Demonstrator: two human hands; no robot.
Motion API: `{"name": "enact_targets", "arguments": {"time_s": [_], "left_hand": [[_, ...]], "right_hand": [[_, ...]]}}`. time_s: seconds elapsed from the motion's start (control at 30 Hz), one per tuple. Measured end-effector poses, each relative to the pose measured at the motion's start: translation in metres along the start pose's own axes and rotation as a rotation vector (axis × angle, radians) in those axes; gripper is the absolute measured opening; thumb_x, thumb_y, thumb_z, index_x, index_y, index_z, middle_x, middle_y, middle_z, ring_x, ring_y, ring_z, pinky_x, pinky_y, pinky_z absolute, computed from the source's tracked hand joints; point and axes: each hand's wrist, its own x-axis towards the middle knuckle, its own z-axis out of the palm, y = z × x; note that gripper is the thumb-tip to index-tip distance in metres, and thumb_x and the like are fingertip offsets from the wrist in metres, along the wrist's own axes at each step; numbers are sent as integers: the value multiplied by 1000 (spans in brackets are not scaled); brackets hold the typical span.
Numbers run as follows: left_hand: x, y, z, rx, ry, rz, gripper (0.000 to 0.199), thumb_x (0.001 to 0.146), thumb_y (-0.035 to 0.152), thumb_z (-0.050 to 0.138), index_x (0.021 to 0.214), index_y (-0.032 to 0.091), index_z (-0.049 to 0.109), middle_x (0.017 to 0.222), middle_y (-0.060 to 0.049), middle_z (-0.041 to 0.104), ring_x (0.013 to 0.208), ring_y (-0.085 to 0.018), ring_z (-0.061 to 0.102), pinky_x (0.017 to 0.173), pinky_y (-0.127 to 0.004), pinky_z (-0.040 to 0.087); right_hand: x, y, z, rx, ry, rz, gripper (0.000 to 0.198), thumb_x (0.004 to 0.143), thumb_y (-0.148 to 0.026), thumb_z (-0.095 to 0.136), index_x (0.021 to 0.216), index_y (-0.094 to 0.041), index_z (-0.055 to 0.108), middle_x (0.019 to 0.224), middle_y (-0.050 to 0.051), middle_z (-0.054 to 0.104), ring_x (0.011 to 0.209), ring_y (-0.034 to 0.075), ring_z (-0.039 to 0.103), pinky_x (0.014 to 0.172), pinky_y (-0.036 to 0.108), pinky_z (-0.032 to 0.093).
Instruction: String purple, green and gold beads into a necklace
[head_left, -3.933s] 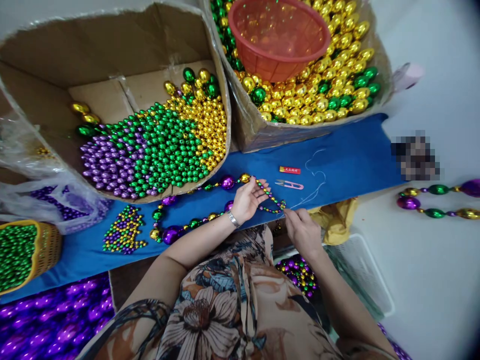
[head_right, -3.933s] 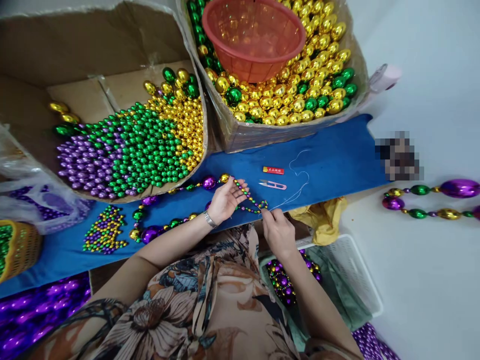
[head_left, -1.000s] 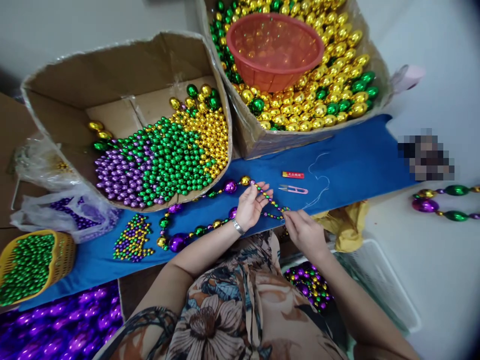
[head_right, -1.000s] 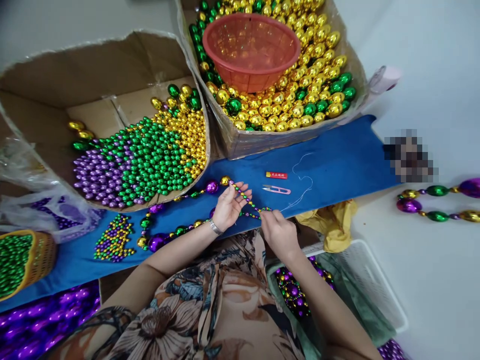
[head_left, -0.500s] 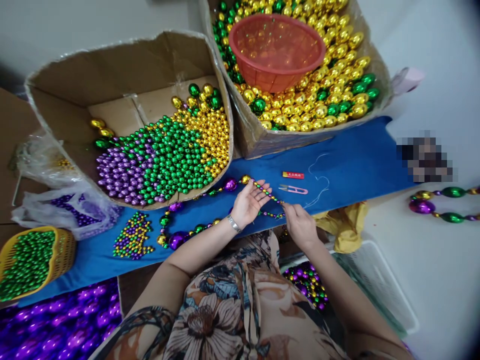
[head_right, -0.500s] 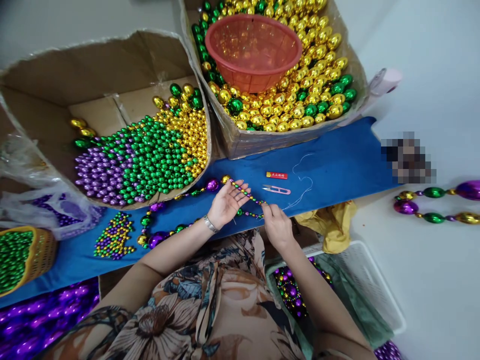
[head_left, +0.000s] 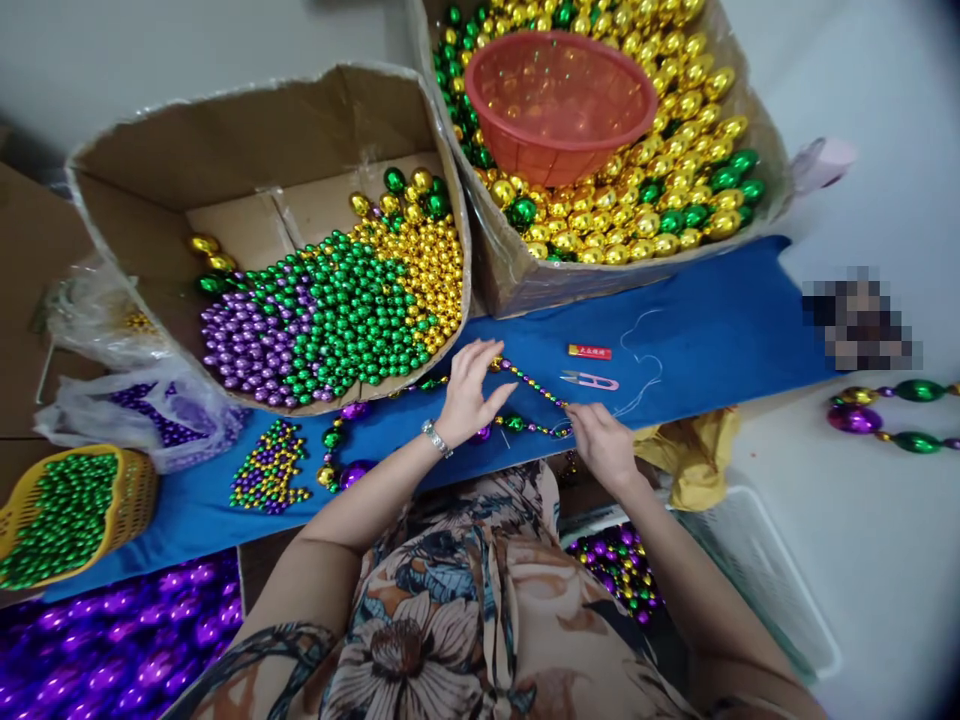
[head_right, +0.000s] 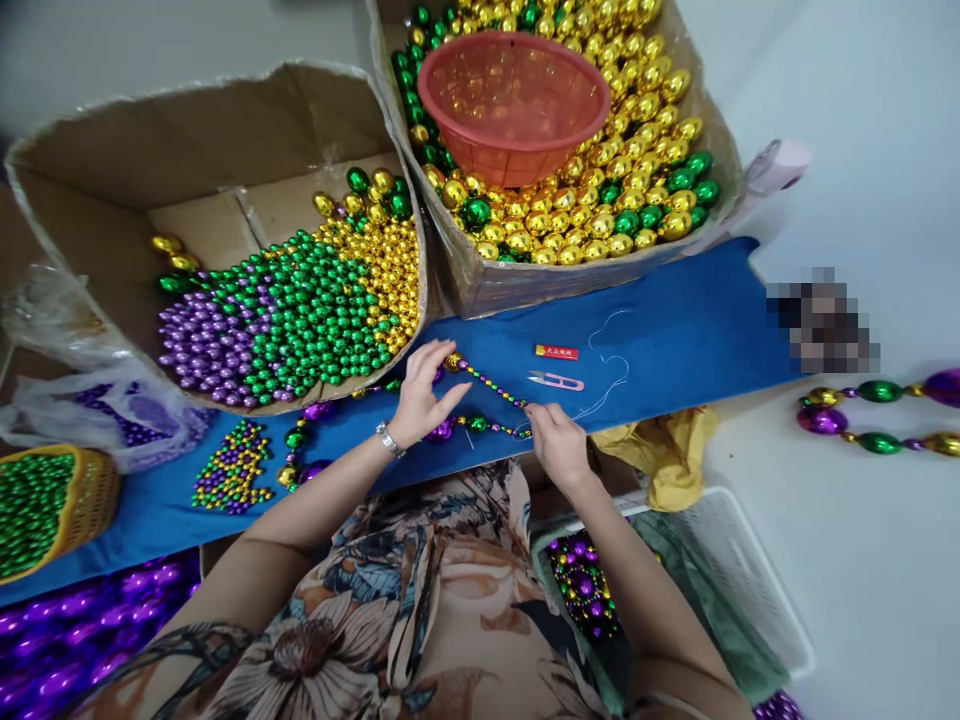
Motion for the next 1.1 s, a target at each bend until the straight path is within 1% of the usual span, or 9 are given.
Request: {"name": "enact_targets", "arguments": {"time_s": [0.07, 0.17, 0.27, 0.4, 0.5, 0.6, 0.73, 0.87, 1.1], "left_hand": [[13, 9, 0, -67, -75, -44, 42, 57, 4, 86, 93, 22, 75, 123, -9, 67, 144, -28, 36, 121, -39, 25], [30, 9, -1, -79, -223, -128, 29, 58, 1, 84, 78, 20, 75, 98, -9, 73, 138, -26, 44, 122, -36, 22], [38, -2, -5, -51, -270, -152, 24, 58, 6, 86, 70, 23, 74, 88, -6, 73, 125, -26, 55, 118, -39, 29], [39, -11, -8, 59, -325, -104, 22, 58, 11, 87, 70, 24, 74, 83, -4, 73, 97, -23, 64, 104, -37, 41], [39, -10, -7, 93, -337, -89, 19, 60, 14, 87, 69, 23, 74, 78, -4, 71, 86, -19, 63, 94, -32, 44], [38, -9, -6, 103, -342, -63, 17, 62, 17, 87, 72, 23, 75, 78, -3, 70, 80, -17, 61, 88, -29, 46], [35, -11, -7, 42, -370, -118, 22, 60, 16, 88, 77, 20, 76, 80, -3, 70, 74, -15, 60, 78, -26, 47], [35, -14, -9, 22, -398, -162, 24, 60, 16, 87, 81, 18, 75, 77, -3, 69, 68, -12, 57, 71, -24, 45], [36, -16, -5, 78, -366, -89, 20, 64, 21, 86, 80, 18, 74, 73, -2, 67, 65, -12, 55, 64, -23, 41]], "right_hand": [[1, 2, 1, 7, 4, -9, 29, 101, -31, 43, 105, -20, 70, 87, 5, 68, 75, 15, 64, 69, 24, 48], [2, 5, 2, 31, 5, -18, 29, 101, -30, 43, 105, -21, 70, 89, 5, 69, 76, 15, 64, 70, 24, 49], [3, 9, 3, 29, -3, -33, 29, 100, -28, 42, 106, -22, 69, 92, 5, 69, 79, 15, 64, 72, 25, 50], [3, 16, 0, -59, -7, -68, 30, 98, -20, 42, 109, -22, 69, 97, 7, 70, 86, 17, 63, 79, 28, 50], [5, 19, -3, -82, -12, -90, 33, 98, -19, 42, 118, -22, 67, 101, 9, 70, 88, 19, 63, 83, 30, 50], [7, 19, -1, 10, -12, -66, 33, 99, -23, 42, 123, -22, 64, 101, 8, 70, 89, 19, 65, 84, 30, 52], [11, 21, 6, 139, -10, -31, 30, 99, -27, 41, 118, -21, 64, 103, 8, 70, 90, 18, 68, 83, 31, 55], [16, 22, 10, 162, -7, -5, 28, 98, -28, 43, 116, -20, 64, 104, 9, 71, 91, 20, 69, 82, 32, 56], [25, 6, 12, 113, 20, -23, 30, 95, -19, 42, 119, -18, 60, 106, 10, 70, 91, 19, 69, 79, 31, 56]]}}
